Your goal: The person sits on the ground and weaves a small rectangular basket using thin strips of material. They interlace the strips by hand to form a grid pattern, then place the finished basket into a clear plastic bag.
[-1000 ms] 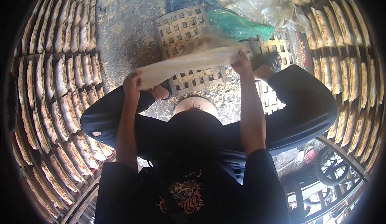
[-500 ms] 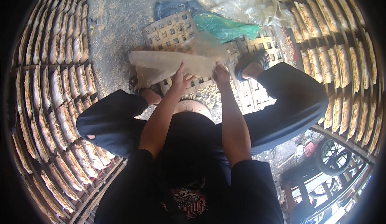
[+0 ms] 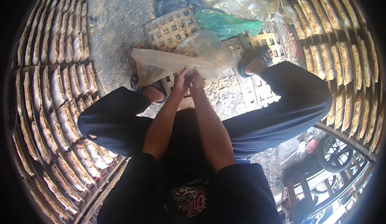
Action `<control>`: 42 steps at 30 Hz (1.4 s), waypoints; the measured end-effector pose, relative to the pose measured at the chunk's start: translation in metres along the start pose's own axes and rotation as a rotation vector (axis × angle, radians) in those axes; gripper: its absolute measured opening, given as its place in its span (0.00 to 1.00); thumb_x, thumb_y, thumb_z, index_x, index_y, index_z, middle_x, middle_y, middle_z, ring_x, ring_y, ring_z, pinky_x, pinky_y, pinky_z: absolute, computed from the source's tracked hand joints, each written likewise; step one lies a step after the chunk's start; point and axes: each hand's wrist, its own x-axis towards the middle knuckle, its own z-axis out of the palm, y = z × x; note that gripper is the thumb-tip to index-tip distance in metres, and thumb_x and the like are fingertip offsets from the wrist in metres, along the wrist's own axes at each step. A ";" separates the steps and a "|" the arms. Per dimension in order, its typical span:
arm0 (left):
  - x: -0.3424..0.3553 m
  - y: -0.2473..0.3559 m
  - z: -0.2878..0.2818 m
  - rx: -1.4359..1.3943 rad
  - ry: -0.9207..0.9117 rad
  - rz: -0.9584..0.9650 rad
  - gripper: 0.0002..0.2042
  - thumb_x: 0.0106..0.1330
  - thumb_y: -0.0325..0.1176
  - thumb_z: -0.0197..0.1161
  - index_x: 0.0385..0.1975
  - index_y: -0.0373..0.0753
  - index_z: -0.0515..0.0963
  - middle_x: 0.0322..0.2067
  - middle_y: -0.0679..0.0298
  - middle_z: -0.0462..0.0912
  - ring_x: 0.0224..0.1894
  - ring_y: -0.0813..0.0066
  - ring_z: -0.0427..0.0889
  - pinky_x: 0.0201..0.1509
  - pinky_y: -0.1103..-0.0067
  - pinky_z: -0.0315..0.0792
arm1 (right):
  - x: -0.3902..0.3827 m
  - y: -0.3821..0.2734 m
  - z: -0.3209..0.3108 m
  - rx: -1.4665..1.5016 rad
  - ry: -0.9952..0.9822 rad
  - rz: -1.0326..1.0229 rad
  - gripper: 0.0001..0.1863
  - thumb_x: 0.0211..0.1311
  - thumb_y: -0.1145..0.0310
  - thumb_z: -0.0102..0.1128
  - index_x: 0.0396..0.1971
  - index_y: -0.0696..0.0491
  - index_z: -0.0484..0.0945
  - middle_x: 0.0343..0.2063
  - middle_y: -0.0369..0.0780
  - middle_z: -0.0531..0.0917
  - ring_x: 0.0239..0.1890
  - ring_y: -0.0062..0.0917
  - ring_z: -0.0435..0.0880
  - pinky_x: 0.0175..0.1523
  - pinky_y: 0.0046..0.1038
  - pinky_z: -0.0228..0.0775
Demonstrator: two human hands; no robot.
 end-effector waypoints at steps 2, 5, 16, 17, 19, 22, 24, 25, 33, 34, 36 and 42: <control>-0.016 0.023 0.012 -0.063 0.108 -0.052 0.19 0.67 0.44 0.67 0.50 0.40 0.77 0.43 0.64 0.84 0.40 0.73 0.84 0.39 0.78 0.78 | -0.005 -0.015 -0.002 0.039 0.007 -0.032 0.22 0.66 0.48 0.63 0.55 0.41 0.75 0.50 0.31 0.74 0.50 0.24 0.71 0.56 0.33 0.63; 0.000 0.028 0.003 -0.017 0.120 -0.028 0.18 0.66 0.46 0.67 0.49 0.43 0.77 0.43 0.68 0.82 0.41 0.75 0.82 0.40 0.76 0.77 | -0.008 -0.024 -0.010 -0.062 -0.084 -0.045 0.30 0.62 0.44 0.65 0.60 0.40 0.71 0.55 0.32 0.71 0.58 0.26 0.67 0.60 0.34 0.61; 0.009 0.017 -0.004 -0.114 -0.217 0.027 0.16 0.72 0.38 0.60 0.52 0.35 0.74 0.46 0.61 0.80 0.51 0.68 0.79 0.57 0.70 0.73 | -0.042 -0.034 0.049 -0.084 -0.160 0.113 0.25 0.67 0.41 0.58 0.51 0.46 0.73 0.48 0.36 0.76 0.61 0.26 0.65 0.65 0.37 0.56; 0.010 0.020 -0.006 -0.104 -0.244 0.023 0.16 0.72 0.38 0.60 0.52 0.34 0.74 0.46 0.60 0.80 0.51 0.67 0.79 0.57 0.69 0.74 | -0.034 -0.037 0.046 -0.084 -0.156 0.127 0.26 0.67 0.41 0.58 0.52 0.46 0.73 0.49 0.35 0.75 0.60 0.26 0.65 0.65 0.37 0.56; 0.009 0.023 -0.003 -0.101 -0.202 0.057 0.15 0.72 0.38 0.60 0.50 0.34 0.75 0.45 0.59 0.81 0.50 0.66 0.81 0.57 0.69 0.75 | -0.011 -0.039 0.032 0.024 -0.093 0.172 0.26 0.60 0.41 0.65 0.54 0.37 0.73 0.55 0.34 0.67 0.61 0.30 0.62 0.62 0.54 0.53; 0.009 0.024 0.004 -0.119 -0.053 0.144 0.15 0.70 0.39 0.63 0.46 0.33 0.76 0.43 0.59 0.82 0.46 0.65 0.83 0.55 0.68 0.78 | 0.011 -0.044 0.004 0.106 -0.084 0.047 0.24 0.63 0.41 0.63 0.54 0.35 0.73 0.52 0.33 0.66 0.59 0.30 0.63 0.60 0.50 0.56; 0.014 0.021 0.001 -0.113 -0.035 0.144 0.15 0.69 0.40 0.64 0.45 0.34 0.76 0.43 0.58 0.82 0.47 0.64 0.83 0.56 0.66 0.78 | 0.028 -0.054 -0.023 0.207 -0.065 0.016 0.23 0.64 0.42 0.61 0.54 0.35 0.72 0.53 0.33 0.65 0.56 0.28 0.64 0.60 0.43 0.59; 0.014 0.021 0.001 -0.157 -0.055 0.157 0.15 0.69 0.40 0.65 0.45 0.34 0.77 0.43 0.58 0.82 0.48 0.64 0.83 0.57 0.66 0.78 | 0.027 -0.055 -0.027 0.315 -0.076 -0.080 0.28 0.62 0.39 0.62 0.57 0.36 0.70 0.53 0.35 0.64 0.53 0.28 0.64 0.58 0.39 0.61; -0.002 0.029 0.016 -0.156 -0.074 0.110 0.17 0.68 0.40 0.66 0.47 0.34 0.77 0.46 0.55 0.82 0.51 0.61 0.82 0.60 0.63 0.76 | -0.010 -0.042 0.004 0.281 -0.128 0.171 0.42 0.48 0.44 0.77 0.60 0.44 0.67 0.56 0.40 0.65 0.57 0.34 0.66 0.63 0.41 0.63; -0.003 0.027 0.019 -0.147 -0.063 0.107 0.17 0.68 0.39 0.66 0.47 0.33 0.76 0.47 0.55 0.82 0.51 0.61 0.82 0.60 0.64 0.76 | -0.001 -0.043 0.003 0.241 -0.213 0.180 0.39 0.49 0.46 0.77 0.59 0.43 0.68 0.55 0.40 0.66 0.56 0.34 0.68 0.63 0.40 0.64; -0.006 0.025 0.021 -0.130 -0.035 0.104 0.16 0.69 0.39 0.64 0.48 0.33 0.76 0.47 0.54 0.82 0.51 0.61 0.82 0.59 0.65 0.76 | 0.012 -0.045 0.001 0.155 -0.384 0.201 0.34 0.52 0.49 0.76 0.57 0.41 0.71 0.53 0.39 0.69 0.54 0.33 0.70 0.62 0.39 0.65; 0.003 0.044 0.008 -0.118 -0.048 0.218 0.16 0.69 0.39 0.65 0.48 0.33 0.77 0.50 0.50 0.82 0.53 0.63 0.81 0.58 0.66 0.76 | 0.045 -0.071 -0.050 0.396 -0.196 0.012 0.25 0.61 0.51 0.69 0.55 0.43 0.74 0.51 0.38 0.71 0.51 0.32 0.73 0.56 0.40 0.71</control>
